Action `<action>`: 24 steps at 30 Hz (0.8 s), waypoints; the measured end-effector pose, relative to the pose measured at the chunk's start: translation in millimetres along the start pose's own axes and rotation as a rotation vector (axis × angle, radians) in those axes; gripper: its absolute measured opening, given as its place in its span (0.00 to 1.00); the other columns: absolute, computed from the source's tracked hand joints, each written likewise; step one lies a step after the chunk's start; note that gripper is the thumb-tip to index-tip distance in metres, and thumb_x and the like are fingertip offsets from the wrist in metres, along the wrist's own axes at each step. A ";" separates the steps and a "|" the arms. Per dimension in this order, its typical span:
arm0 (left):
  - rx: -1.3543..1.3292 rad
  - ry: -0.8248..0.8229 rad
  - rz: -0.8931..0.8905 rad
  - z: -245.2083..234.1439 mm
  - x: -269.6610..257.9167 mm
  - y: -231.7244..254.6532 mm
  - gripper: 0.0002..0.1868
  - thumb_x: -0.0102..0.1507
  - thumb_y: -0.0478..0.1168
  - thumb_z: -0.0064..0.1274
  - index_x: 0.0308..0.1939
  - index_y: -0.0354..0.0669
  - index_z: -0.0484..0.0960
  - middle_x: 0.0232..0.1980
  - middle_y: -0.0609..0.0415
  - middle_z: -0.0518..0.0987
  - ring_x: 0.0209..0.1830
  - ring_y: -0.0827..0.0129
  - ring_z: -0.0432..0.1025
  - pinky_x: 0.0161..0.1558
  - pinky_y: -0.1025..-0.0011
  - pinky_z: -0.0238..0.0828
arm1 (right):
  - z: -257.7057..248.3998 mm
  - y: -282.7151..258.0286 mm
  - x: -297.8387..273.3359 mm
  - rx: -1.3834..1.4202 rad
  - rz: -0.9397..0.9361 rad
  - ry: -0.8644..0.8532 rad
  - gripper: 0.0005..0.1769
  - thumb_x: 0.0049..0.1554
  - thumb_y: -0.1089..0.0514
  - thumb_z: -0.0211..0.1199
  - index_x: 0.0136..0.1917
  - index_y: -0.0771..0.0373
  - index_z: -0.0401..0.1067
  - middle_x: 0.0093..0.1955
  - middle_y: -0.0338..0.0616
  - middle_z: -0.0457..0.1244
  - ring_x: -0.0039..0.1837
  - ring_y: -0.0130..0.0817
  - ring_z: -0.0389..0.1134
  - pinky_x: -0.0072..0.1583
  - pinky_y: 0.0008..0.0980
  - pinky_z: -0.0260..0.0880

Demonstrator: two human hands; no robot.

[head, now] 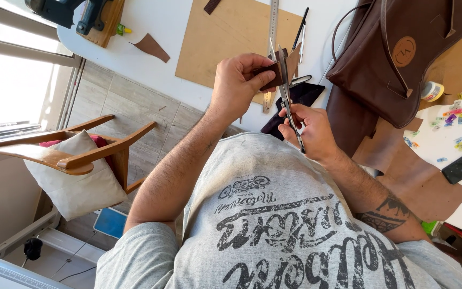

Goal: Cutting and trimming leather pieces with scissors and inspecting a finished leather bag on a workshop table.

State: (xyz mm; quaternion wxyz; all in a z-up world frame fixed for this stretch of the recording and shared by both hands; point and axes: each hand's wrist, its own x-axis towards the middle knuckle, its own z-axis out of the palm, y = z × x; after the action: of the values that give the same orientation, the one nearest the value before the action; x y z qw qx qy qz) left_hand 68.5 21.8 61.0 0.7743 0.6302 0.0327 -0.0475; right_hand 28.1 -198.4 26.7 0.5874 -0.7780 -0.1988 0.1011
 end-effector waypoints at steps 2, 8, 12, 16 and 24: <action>-0.004 -0.001 0.003 -0.8 1.1 -1.3 0.08 0.63 0.25 0.58 0.47 0.27 0.82 0.39 0.36 0.83 0.33 0.58 0.83 0.38 0.68 0.86 | 1.3 4.0 -1.9 -0.008 0.005 0.006 0.09 0.52 0.65 0.70 0.47 0.68 0.76 0.27 0.43 0.64 0.30 0.31 0.58 0.38 0.28 0.63; -0.026 0.000 0.008 -1.1 0.0 -3.8 0.08 0.63 0.25 0.58 0.46 0.26 0.82 0.38 0.37 0.83 0.32 0.60 0.83 0.37 0.69 0.86 | 5.1 8.0 -9.8 -0.012 0.027 0.025 0.07 0.52 0.65 0.69 0.46 0.66 0.77 0.27 0.45 0.64 0.29 0.31 0.58 0.36 0.27 0.62; -0.039 0.001 0.012 -1.4 0.4 -7.4 0.08 0.63 0.25 0.59 0.46 0.25 0.82 0.38 0.37 0.84 0.31 0.60 0.83 0.36 0.70 0.86 | 5.8 5.4 -10.9 -0.005 0.060 0.032 0.06 0.53 0.64 0.68 0.45 0.67 0.76 0.26 0.45 0.62 0.28 0.30 0.59 0.34 0.27 0.61; -0.038 -0.002 0.006 -1.7 0.9 -8.7 0.08 0.63 0.24 0.58 0.45 0.25 0.82 0.37 0.36 0.84 0.31 0.61 0.83 0.36 0.70 0.86 | 7.2 6.4 -13.2 -0.008 0.083 0.042 0.06 0.53 0.63 0.68 0.44 0.66 0.76 0.25 0.45 0.61 0.28 0.28 0.58 0.33 0.25 0.61; -0.040 -0.005 -0.007 -3.5 -4.0 -6.9 0.08 0.62 0.25 0.60 0.45 0.25 0.82 0.38 0.36 0.84 0.32 0.61 0.83 0.35 0.70 0.86 | 5.2 4.4 -9.3 -0.043 0.017 0.019 0.07 0.52 0.64 0.71 0.45 0.67 0.76 0.26 0.44 0.63 0.28 0.31 0.60 0.35 0.28 0.64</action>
State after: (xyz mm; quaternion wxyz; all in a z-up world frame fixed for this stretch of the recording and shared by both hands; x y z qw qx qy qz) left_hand 63.8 23.9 54.0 0.7868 0.6142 0.0337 -0.0510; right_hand 18.6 -198.8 20.3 0.5713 -0.7931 -0.1890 0.0944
